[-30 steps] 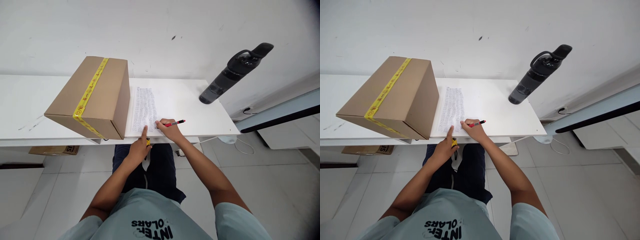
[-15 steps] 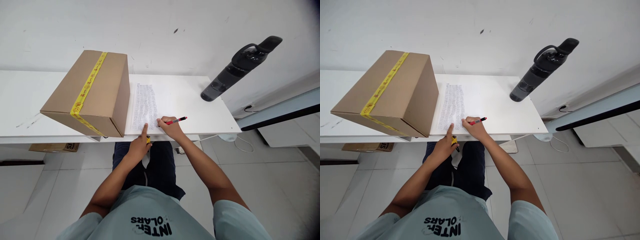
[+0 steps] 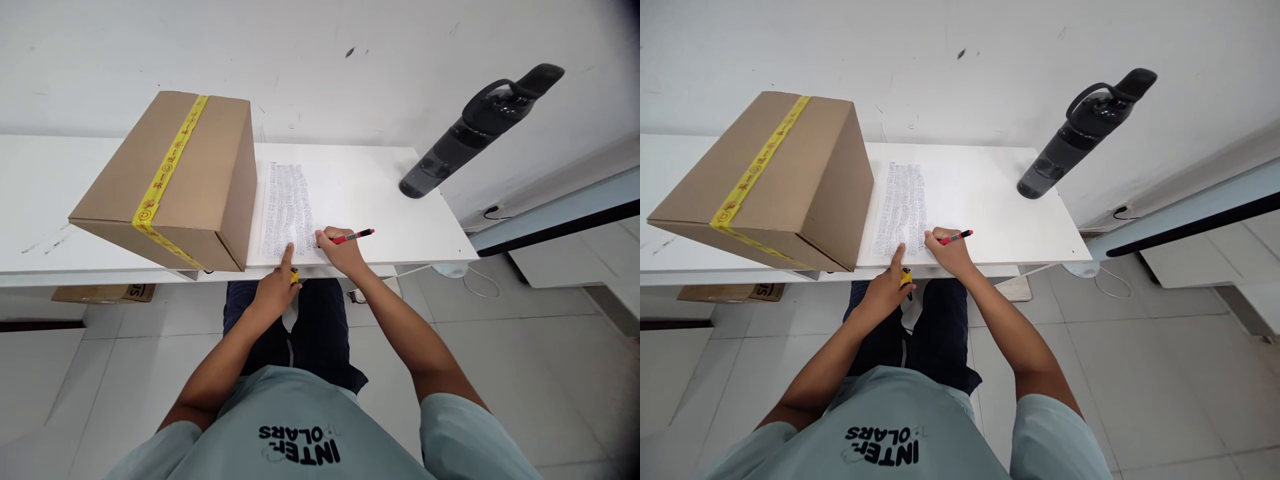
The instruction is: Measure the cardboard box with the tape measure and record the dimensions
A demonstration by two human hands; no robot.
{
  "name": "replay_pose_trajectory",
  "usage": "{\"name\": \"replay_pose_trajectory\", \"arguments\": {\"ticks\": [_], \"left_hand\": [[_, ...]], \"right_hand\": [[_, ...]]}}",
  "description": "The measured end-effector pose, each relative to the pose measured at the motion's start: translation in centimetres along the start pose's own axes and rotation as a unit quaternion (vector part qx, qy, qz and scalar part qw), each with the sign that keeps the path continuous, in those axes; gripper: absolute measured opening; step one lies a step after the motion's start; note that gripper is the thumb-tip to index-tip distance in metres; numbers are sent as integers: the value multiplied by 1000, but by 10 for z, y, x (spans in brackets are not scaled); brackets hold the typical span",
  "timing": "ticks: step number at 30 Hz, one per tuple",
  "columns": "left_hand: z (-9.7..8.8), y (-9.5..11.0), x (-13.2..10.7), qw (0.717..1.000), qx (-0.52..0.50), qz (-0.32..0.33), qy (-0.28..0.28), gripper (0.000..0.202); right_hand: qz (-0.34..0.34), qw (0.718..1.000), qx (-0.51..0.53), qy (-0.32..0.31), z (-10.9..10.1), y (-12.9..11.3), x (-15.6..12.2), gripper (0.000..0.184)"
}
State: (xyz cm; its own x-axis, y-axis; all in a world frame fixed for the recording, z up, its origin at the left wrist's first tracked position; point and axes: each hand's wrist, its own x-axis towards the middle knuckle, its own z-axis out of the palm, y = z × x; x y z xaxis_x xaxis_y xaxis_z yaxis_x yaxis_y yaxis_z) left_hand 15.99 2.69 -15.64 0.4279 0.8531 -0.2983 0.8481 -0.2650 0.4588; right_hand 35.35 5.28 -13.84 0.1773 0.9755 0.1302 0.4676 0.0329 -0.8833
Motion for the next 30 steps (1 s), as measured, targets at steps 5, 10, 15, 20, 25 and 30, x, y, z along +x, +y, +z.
{"name": "replay_pose_trajectory", "arguments": {"ticks": [5,10,15,20,25,30], "left_hand": [[0,1,0,1000,9,-5,-5,104],[2,-2,1,1000,8,4,4,104],[2,-3,1,1000,9,10,2,105],[1,-2,1,1000,9,4,1,104],[2,-3,1,1000,6,9,4,103],[1,-2,0,1000,9,2,-1,102]], "right_hand": [[-3,1000,4,-11,-1,-2,-1,47],[-2,1000,5,-5,-1,-2,0,46],[-2,1000,7,4,-1,-1,0,48],[-3,1000,8,7,0,-1,-1,48],[-3,1000,9,11,0,-1,-1,49],[-5,1000,13,17,1,-1,-2,49]]}}
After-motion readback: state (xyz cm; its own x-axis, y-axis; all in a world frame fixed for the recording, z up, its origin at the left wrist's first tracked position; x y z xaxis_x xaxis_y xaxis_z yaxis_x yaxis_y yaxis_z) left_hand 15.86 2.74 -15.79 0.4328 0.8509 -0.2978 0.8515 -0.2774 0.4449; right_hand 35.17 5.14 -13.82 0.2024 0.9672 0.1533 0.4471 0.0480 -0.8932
